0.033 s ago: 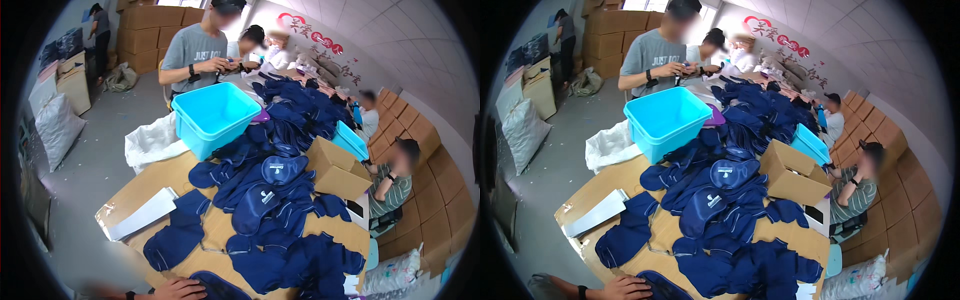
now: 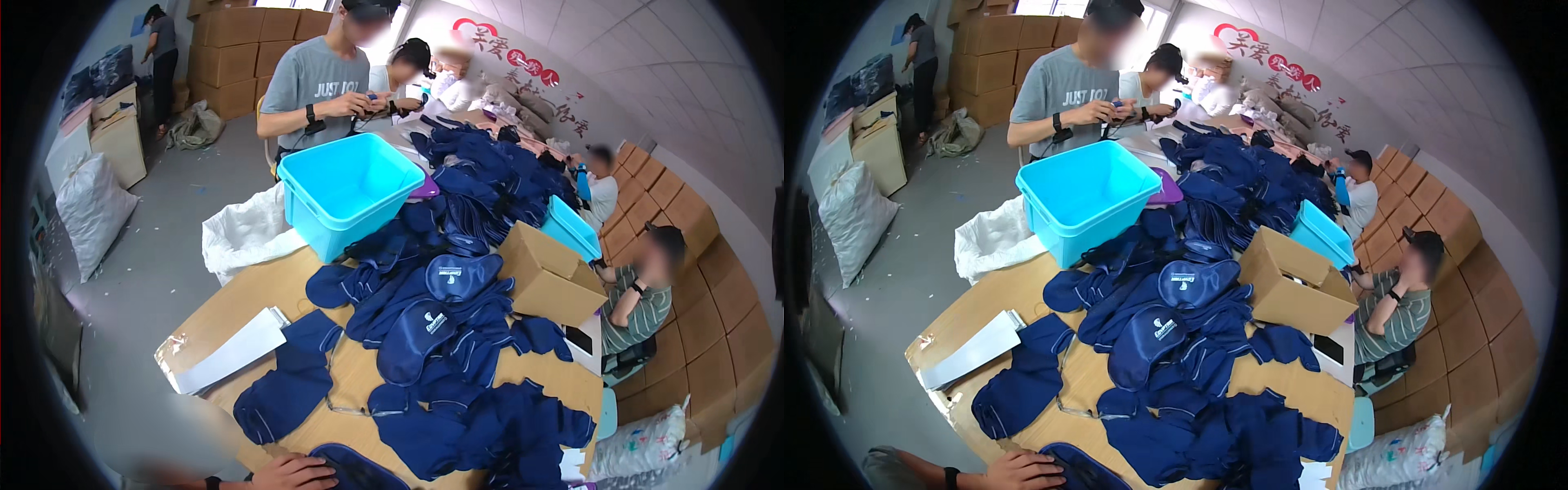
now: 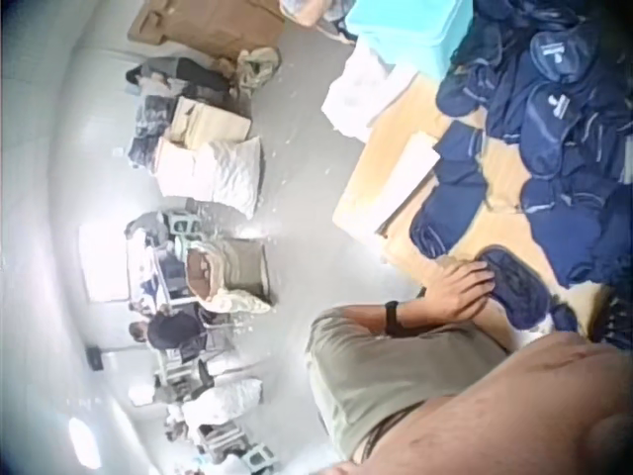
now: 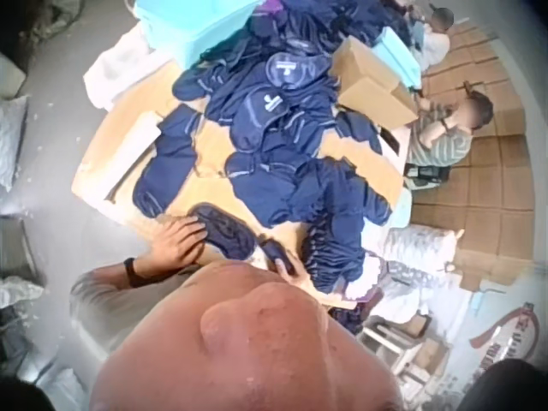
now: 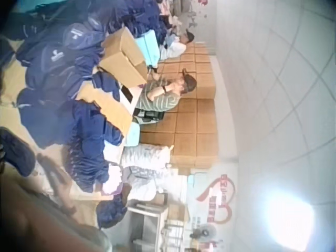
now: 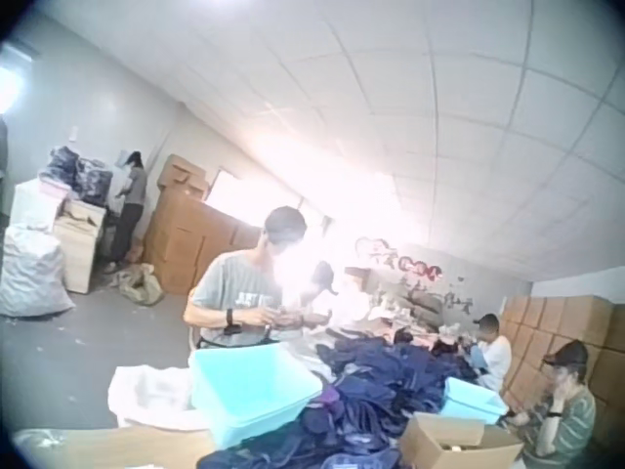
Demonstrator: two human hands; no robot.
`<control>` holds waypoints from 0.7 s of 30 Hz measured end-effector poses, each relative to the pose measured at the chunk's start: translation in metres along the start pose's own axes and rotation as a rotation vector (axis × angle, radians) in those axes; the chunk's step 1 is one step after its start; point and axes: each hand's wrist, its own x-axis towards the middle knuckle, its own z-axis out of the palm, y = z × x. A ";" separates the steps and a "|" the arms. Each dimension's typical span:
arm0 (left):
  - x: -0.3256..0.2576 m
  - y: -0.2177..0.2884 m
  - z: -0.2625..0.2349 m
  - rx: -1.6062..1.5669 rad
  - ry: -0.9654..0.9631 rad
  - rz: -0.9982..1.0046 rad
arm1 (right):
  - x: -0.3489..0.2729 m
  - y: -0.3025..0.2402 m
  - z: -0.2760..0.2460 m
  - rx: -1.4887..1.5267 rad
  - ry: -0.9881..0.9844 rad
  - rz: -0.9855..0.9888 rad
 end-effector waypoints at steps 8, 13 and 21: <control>0.006 -0.025 0.019 0.081 -0.072 0.163 | -0.002 0.028 0.000 -0.041 0.208 -0.212; 0.001 -0.022 0.021 0.031 0.022 0.081 | -0.004 0.027 -0.012 0.294 0.116 -0.188; -0.004 -0.006 0.020 0.033 -0.019 0.049 | 0.000 0.041 -0.019 0.397 -0.040 -0.023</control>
